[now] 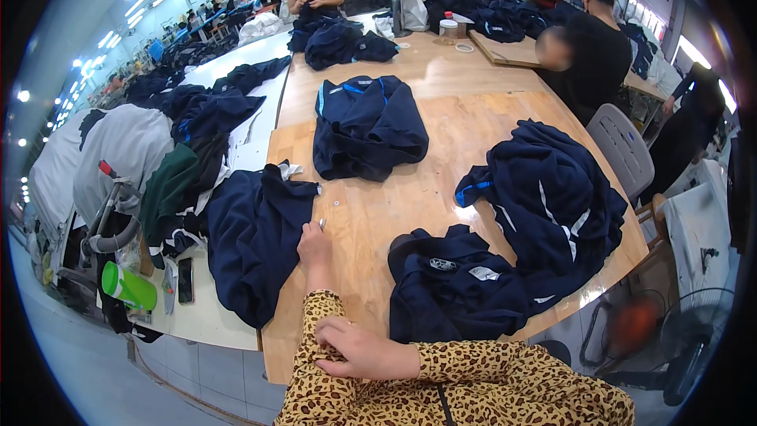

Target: The person trims loose threads from garments on a table using thread snips, turning and spreading the fabric to cut excess threads across different sections, and moves clothing across the workspace.

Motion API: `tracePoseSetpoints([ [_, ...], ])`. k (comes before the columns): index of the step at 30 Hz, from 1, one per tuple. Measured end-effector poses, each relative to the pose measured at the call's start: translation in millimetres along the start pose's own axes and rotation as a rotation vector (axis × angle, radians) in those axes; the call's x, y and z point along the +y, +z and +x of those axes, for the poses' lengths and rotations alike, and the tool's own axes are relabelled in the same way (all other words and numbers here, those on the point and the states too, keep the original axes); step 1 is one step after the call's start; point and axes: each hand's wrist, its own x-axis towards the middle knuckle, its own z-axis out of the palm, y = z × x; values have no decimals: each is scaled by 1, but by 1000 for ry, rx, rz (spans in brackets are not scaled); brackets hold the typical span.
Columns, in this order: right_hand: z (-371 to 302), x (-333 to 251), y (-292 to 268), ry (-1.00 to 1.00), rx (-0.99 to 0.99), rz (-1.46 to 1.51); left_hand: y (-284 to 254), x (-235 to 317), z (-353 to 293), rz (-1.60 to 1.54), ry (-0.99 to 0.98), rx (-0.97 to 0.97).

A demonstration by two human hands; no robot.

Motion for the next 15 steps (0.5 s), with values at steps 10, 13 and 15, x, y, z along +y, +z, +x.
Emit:
tracePoseSetpoints([
  [10, -4, 2, -4, 117, -178, -110, -5, 3, -3, -8, 4, -1],
  [13, -6, 3, 3, -55, 89, 70, -5, 2, -2, -18, 20, 26],
  [15, -5, 0, -11, 76, -4, 19, -4, 0, -3, -13, 11, 21],
])
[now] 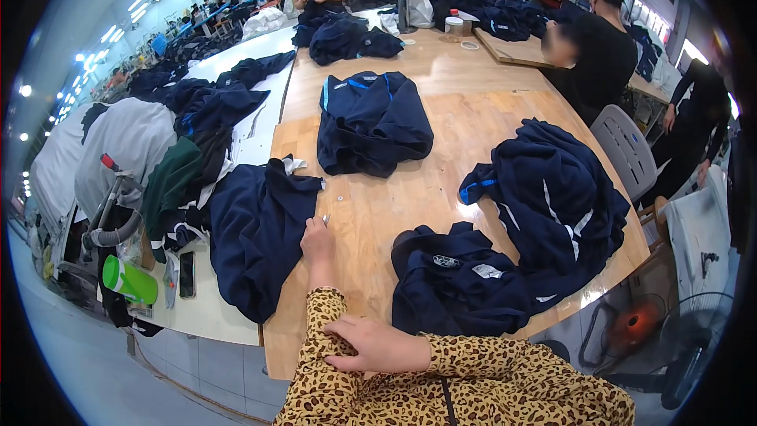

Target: The person trims loose threads from garments on a table using thread snips, turning and spreading the fabric to cut excess threads across different sections, and moves clothing across the workspace.

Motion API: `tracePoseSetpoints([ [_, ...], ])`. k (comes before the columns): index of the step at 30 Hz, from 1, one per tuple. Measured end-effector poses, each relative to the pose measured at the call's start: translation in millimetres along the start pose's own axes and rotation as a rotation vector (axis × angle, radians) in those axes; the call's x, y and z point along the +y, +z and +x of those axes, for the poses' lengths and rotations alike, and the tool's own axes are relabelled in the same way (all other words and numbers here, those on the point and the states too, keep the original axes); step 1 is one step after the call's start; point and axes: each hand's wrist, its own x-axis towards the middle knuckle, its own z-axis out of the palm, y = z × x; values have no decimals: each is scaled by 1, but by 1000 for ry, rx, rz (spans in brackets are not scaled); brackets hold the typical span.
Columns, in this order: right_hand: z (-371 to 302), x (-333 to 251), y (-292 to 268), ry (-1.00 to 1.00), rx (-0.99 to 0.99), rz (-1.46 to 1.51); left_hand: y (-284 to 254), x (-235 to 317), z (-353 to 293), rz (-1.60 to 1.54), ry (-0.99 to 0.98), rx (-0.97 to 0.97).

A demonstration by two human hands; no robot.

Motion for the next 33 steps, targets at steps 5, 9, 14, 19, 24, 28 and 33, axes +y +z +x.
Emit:
tracePoseSetpoints([
  [5, -7, 12, -36, 414, -301, 221, 3, 3, -1, -6, -14, -37],
  [9, -31, 111, -101, 249, 906, 1115, 2, 4, 2, -12, -8, -39],
  [14, -92, 216, -145, 109, 1300, 1301, 3, -2, 5, -10, -31, -74],
  [19, -94, 228, -149, 101, 1361, 1333, -2, 7, 1, -45, -8, -71],
  [24, -95, 222, -145, 78, 1310, 1399, -4, 2, 1, -12, -33, -83],
  [28, -97, 223, -145, 48, 1293, 1349, -4, 6, 2, -11, -17, -77],
  [33, -94, 222, -145, 74, 1284, 1292, -3, 5, 3, -18, -16, -82],
])
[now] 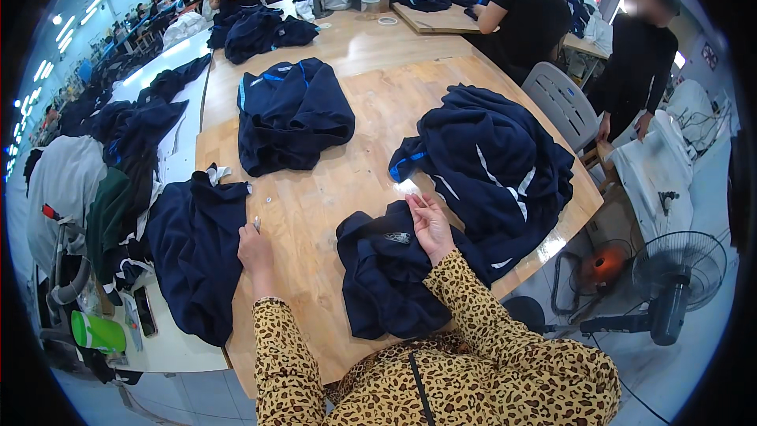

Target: The person trims loose threads from garments on a table using thread snips, turning and spreading the fabric to cut excess threads across different sections, and moves clothing across the workspace.

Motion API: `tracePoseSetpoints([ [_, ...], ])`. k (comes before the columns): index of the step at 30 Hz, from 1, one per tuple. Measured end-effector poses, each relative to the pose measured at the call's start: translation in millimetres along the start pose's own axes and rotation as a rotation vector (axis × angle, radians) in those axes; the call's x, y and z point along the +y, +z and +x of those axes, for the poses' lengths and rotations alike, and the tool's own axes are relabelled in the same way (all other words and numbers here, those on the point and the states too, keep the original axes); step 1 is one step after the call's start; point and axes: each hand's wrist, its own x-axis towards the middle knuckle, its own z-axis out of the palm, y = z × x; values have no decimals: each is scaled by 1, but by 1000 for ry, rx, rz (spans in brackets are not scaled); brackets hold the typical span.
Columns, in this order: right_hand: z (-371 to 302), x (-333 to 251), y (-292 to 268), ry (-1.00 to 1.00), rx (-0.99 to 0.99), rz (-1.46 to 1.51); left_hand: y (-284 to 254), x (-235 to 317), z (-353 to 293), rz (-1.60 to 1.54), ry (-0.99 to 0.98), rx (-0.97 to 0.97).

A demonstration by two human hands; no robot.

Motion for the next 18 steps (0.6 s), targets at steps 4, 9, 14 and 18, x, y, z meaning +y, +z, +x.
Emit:
tracePoseSetpoints([
  [4, -4, -1, 6, 32, -3, 55, -1, -5, 0, -19, -9, 1],
  [9, -6, -4, 2, 29, -3, 95, 3, -3, -1, -26, -4, -10],
  [14, -6, -2, 1, 29, -1, 63, 4, -5, -2, 22, 35, 75],
  [18, -5, -1, 2, 24, -4, 48, 1, -2, -1, 1, -16, -10],
])
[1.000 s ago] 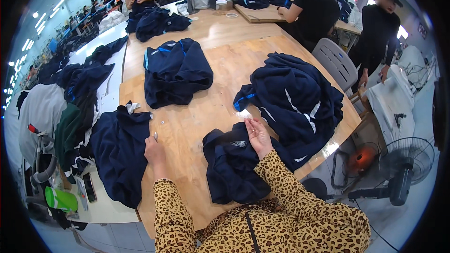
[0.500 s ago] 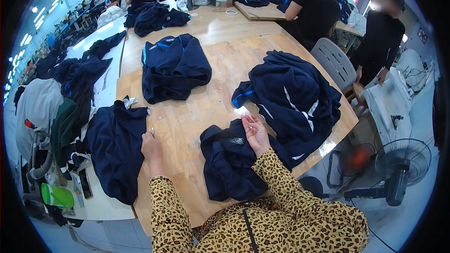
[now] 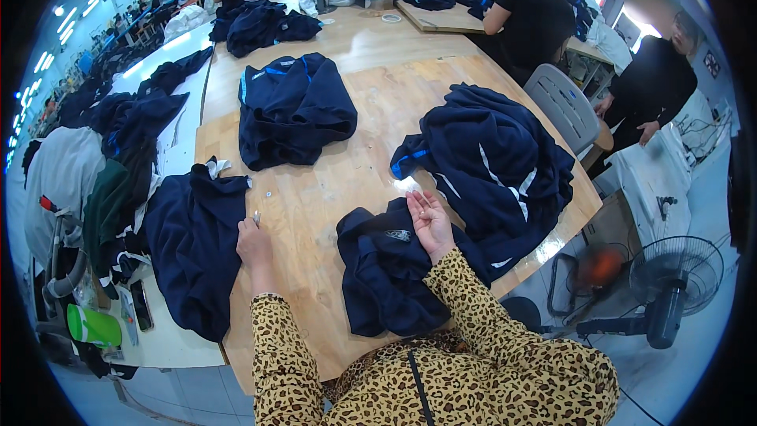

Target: The person trims loose threads from garments on a table using thread snips, turning and spreading the fabric to cut excess threads across different sections, and moves clothing across the workspace.

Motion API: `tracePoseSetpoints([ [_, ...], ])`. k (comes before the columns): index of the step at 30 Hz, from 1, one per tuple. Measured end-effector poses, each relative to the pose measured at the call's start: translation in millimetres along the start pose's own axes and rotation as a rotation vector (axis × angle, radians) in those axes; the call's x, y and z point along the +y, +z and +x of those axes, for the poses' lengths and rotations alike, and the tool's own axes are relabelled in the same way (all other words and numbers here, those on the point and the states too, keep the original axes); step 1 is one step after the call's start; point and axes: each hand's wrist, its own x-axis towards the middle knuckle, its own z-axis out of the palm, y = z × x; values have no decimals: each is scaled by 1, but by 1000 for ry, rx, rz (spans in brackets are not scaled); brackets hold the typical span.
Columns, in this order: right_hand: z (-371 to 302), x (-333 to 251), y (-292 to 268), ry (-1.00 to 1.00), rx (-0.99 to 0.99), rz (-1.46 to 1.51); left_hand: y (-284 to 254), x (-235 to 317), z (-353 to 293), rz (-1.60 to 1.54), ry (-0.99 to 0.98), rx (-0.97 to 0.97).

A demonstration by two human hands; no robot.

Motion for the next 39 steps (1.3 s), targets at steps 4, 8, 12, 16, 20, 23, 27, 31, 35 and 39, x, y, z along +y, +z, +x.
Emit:
tracePoseSetpoints([
  [4, 0, -1, 1, 8, -5, 8, -1, 1, 0, 6, 10, 6],
  [8, -2, -1, 3, 4, -9, -2, -1, 0, 1, -13, 14, 9],
  [12, -2, 0, 3, 3, -5, -2, -1, -2, 1, -9, 22, 6],
  [16, -2, -1, 2, -2, 7, -9, -1, 0, 1, -8, 21, -3],
  [20, -1, 0, 1, 0, -19, 4, -3, 0, 0, -19, 20, 0],
  [23, 0, 0, 0, -5, -16, -22, -4, 1, 0, -24, 15, -5],
  [27, 0, 1, -1, -36, 3, -130, -3, 1, -1, -42, 14, -1],
  [31, -1, 2, -3, -55, -13, -192, -1, -1, -1, -65, 6, 10],
  [35, 0, 0, -3, -22, -9, -149, 2, -3, 0, -65, 18, 34],
  [39, 1, 0, -4, -27, -45, -134, 6, -4, 0, -64, 34, 56],
])
